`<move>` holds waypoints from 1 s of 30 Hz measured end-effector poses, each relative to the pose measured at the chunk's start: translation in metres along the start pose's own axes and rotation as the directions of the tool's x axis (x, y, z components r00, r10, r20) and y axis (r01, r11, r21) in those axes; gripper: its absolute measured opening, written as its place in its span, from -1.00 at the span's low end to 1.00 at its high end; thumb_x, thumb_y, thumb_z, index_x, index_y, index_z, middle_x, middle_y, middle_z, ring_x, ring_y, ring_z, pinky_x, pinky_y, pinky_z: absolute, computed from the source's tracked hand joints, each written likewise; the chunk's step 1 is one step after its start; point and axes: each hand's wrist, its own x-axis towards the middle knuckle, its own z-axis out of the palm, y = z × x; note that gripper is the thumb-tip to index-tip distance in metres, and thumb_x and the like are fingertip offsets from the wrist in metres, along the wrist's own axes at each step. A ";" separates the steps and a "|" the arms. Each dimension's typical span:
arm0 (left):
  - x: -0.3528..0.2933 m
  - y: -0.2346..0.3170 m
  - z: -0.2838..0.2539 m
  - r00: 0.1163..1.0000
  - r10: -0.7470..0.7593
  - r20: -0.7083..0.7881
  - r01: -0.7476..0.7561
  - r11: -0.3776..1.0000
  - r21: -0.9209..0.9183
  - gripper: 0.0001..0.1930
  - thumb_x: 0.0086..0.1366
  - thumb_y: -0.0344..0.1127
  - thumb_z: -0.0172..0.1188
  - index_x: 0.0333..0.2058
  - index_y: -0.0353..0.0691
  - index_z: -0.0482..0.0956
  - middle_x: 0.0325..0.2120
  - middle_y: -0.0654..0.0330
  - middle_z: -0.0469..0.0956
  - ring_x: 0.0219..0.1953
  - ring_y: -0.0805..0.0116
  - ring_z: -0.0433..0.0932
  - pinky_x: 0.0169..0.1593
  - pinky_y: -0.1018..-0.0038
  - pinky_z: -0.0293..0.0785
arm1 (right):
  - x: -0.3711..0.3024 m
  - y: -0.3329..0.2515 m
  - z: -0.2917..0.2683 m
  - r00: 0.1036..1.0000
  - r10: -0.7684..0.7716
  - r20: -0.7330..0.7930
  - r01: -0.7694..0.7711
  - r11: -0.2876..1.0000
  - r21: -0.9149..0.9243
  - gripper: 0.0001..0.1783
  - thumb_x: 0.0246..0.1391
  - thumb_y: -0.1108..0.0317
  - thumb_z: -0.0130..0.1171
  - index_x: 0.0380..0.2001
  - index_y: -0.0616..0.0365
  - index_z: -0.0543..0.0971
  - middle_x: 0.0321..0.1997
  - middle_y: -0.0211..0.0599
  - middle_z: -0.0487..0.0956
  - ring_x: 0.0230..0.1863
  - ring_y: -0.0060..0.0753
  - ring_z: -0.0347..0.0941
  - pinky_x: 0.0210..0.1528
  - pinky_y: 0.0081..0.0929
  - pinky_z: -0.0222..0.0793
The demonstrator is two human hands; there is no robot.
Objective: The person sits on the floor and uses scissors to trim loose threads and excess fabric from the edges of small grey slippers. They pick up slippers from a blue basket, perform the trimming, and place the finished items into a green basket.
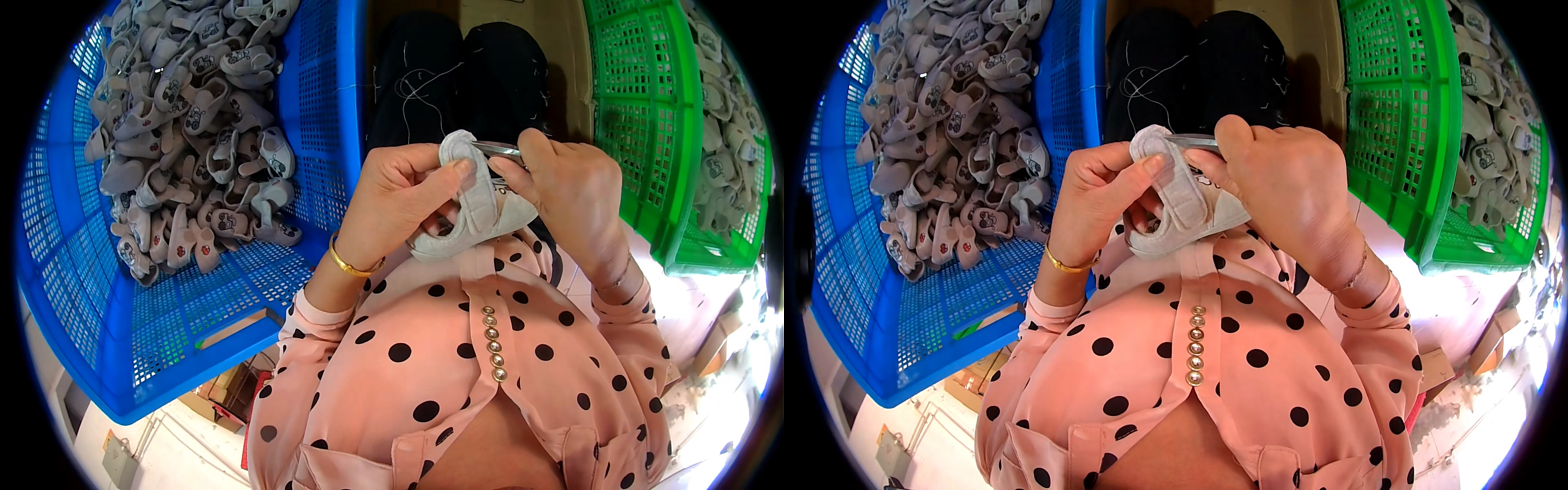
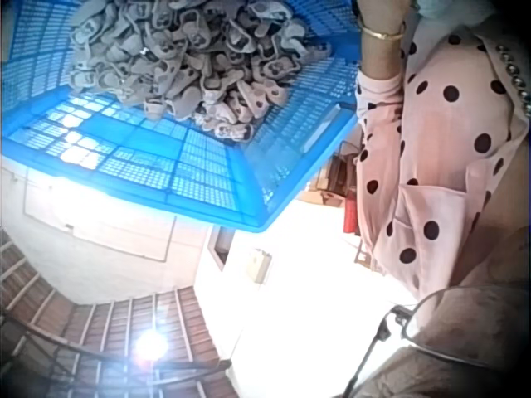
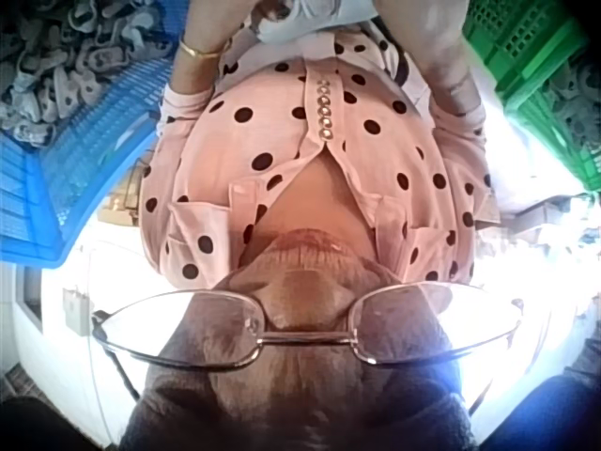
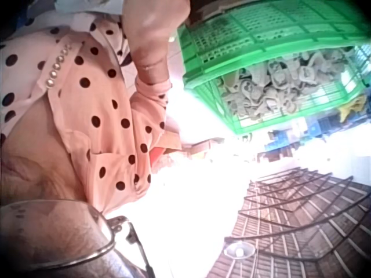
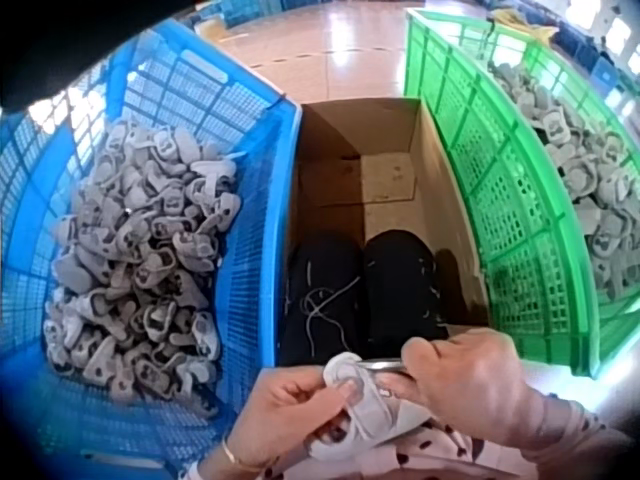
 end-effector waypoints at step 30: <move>0.001 0.005 0.015 0.584 0.781 0.223 -0.482 0.112 0.869 -0.72 0.04 -0.41 0.34 -0.22 -0.32 0.66 -0.45 0.13 0.65 -0.52 0.47 0.60 -0.50 0.56 0.45 | 0.008 -0.003 -0.021 0.941 0.213 0.265 -0.339 0.531 0.777 -0.47 -0.13 0.01 0.45 -0.46 0.27 0.47 -0.63 -0.18 0.46 -0.63 -0.38 0.41 -0.53 -0.51 0.34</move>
